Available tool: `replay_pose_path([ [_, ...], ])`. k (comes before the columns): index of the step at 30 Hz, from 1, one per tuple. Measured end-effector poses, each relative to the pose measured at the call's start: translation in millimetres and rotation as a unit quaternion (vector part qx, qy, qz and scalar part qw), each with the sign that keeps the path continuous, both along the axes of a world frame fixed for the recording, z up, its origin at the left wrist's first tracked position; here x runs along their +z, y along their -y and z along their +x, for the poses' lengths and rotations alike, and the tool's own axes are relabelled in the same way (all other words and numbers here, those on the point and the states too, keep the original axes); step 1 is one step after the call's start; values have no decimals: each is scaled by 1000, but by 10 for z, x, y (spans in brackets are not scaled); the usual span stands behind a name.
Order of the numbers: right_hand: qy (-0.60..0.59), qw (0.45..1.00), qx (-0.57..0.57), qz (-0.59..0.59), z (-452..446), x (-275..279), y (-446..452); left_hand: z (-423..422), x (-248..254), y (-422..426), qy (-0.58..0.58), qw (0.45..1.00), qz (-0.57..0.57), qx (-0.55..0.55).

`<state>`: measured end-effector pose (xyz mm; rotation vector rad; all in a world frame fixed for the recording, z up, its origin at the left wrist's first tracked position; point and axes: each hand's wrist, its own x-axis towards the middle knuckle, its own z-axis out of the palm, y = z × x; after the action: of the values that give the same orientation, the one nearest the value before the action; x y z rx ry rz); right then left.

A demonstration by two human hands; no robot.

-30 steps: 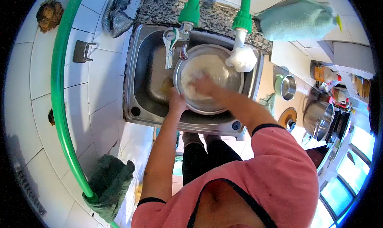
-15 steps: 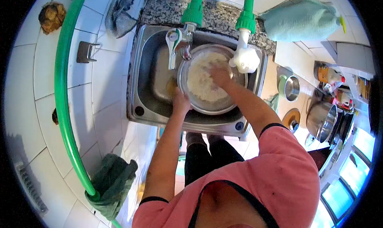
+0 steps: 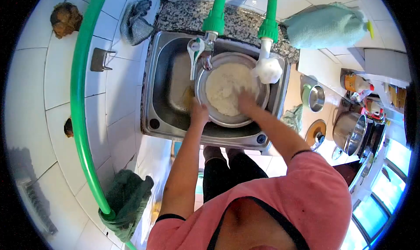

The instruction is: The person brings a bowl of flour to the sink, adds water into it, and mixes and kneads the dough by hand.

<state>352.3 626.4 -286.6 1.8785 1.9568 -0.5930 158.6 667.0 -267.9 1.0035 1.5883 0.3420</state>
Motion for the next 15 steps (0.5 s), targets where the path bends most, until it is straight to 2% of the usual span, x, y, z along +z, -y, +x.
replay_pose_path([
  [1,-48,998,-2,-32,-113,-139,100,-10,-43,-2,2,1000,4,3],
  [2,-96,993,-7,-66,-221,-290,203,-35,-151,31,-64,993,85,-49],
  [3,-212,976,2,-42,-305,-656,311,-65,-216,72,-132,973,162,-102],
  [4,-212,976,5,-42,-391,-499,166,-40,-84,43,-133,973,162,-100],
  [6,-165,978,123,13,-473,-267,-306,30,130,-52,-56,998,-18,1],
  [7,-151,980,129,12,-297,-471,-500,22,86,-49,-59,998,-16,3],
  [8,-138,981,132,8,-77,-670,-595,-17,3,-7,-99,992,57,-51],
  [9,-111,978,132,115,155,-610,-583,-46,-87,39,-136,977,129,-103],
  [11,-77,965,128,216,262,-302,-430,-93,-367,132,-96,987,107,-79],
  [12,-69,992,5,104,142,-113,-243,-81,-367,103,-75,990,101,-64],
  [13,-62,991,-121,-14,4,6,-59,-67,-361,72,-55,993,94,-49],
  [15,-124,987,5,-101,-180,-409,205,-35,-232,38,-49,999,11,-15],
])
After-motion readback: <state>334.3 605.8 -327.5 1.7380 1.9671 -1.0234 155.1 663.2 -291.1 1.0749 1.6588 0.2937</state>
